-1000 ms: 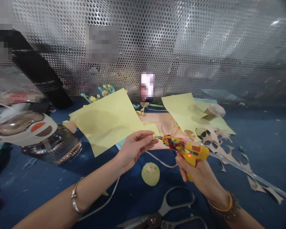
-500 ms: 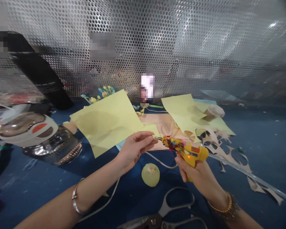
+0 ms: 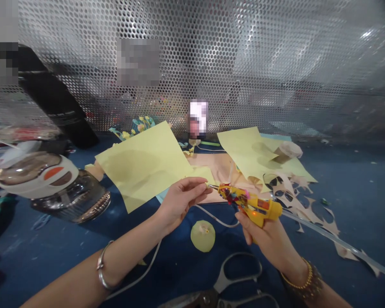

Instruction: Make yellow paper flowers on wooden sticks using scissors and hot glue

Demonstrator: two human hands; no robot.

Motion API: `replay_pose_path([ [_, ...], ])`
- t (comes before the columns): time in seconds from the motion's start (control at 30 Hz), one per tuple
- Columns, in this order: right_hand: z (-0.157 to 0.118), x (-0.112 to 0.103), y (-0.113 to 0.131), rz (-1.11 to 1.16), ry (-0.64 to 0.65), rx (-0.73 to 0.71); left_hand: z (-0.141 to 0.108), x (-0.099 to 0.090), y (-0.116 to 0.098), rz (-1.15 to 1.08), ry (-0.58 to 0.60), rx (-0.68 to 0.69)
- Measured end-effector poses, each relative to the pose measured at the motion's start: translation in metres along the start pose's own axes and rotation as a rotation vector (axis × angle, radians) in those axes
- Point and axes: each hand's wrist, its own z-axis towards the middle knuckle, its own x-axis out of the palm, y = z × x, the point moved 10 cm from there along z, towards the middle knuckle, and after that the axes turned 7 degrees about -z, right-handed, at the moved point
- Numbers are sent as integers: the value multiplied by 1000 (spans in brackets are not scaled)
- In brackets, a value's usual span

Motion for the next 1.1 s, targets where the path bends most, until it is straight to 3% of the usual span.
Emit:
replay_pose_path([
  [0.6,1,-1,0,-9,-6,-1,-2,1,0,2,9,5],
  [0.87,-2,-10,-4,-84,-79,34,-3,-1,-11,111,-5,71],
  [1.0,-3,-17,3,32,-107,-9,-6,3,-25,85,3,119],
  [1.1,-7,-19,16,301,-77,-71,-14,13,-41,31,26,156],
])
